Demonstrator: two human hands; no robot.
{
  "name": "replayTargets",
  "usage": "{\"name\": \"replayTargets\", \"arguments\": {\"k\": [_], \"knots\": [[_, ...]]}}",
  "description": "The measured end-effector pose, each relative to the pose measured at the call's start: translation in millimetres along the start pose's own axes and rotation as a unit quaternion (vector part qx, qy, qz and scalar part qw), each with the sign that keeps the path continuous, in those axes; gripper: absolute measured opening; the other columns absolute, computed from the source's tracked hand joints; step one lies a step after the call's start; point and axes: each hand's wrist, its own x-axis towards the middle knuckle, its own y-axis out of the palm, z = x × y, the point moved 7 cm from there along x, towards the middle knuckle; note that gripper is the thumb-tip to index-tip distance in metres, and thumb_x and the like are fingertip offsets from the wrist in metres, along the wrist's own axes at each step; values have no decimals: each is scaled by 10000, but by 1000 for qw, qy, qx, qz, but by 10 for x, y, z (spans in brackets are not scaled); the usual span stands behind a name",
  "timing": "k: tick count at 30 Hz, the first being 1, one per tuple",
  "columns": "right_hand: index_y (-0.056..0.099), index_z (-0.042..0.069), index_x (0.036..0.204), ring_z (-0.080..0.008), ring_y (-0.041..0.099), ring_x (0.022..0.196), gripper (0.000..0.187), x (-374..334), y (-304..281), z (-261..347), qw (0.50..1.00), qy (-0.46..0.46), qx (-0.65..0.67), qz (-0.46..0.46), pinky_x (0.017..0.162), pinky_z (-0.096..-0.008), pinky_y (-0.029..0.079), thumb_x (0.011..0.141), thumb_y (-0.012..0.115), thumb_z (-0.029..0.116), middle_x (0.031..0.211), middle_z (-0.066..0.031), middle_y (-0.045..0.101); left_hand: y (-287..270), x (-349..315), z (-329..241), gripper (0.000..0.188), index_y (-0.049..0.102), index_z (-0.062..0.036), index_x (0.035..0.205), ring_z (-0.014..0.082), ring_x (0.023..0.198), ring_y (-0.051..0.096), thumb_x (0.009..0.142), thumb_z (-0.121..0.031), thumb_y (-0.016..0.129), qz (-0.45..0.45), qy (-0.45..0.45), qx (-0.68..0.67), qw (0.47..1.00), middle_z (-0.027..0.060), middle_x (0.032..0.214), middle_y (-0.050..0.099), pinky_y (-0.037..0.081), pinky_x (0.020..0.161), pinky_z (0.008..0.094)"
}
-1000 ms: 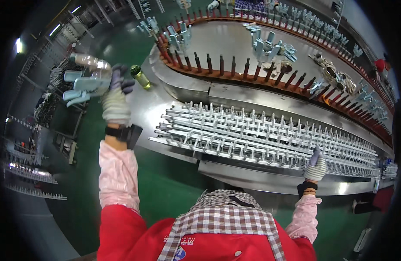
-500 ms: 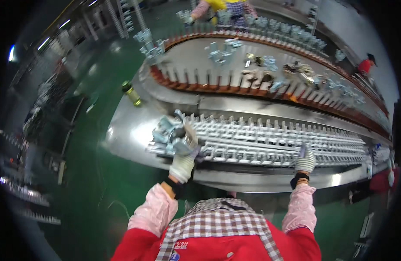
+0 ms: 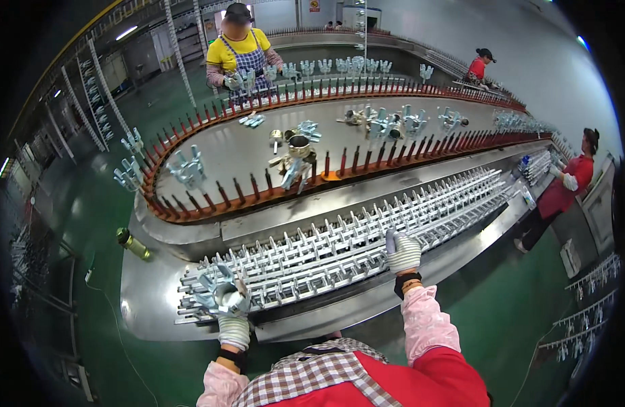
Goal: Picking plastic parts from a rack and placing them onto a rotating conveyor belt for processing, then removing them.
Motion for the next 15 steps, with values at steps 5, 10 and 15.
{"name": "replayTargets", "arguments": {"k": [5,10,15], "knots": [[568,40,666,-347,543,577,304,36,34,-71,999,19,15,31,543,-428,416,858,491,263,616,-169,546,529,-160,-425,321,402,-101,1219,210,1111,450,942,-224,298,-112,-180,137,968,59,1251,443,384,937,353],[607,52,1007,-292,600,848,344,385,248,-142,934,172,232,212,769,-341,454,827,546,338,920,-176,620,219,-195,-315,243,536,-13,971,218,638,594,750,-78,611,-144,-2,293,945,94,871,614,498,449,336],[510,19,1150,-263,567,977,408,1352,744,-367,899,169,356,194,851,-318,422,806,585,227,1078,-180,580,158,-363,-106,245,513,-38,1036,199,871,586,852,-196,488,-199,-342,254,883,82,934,606,511,658,327]]}}
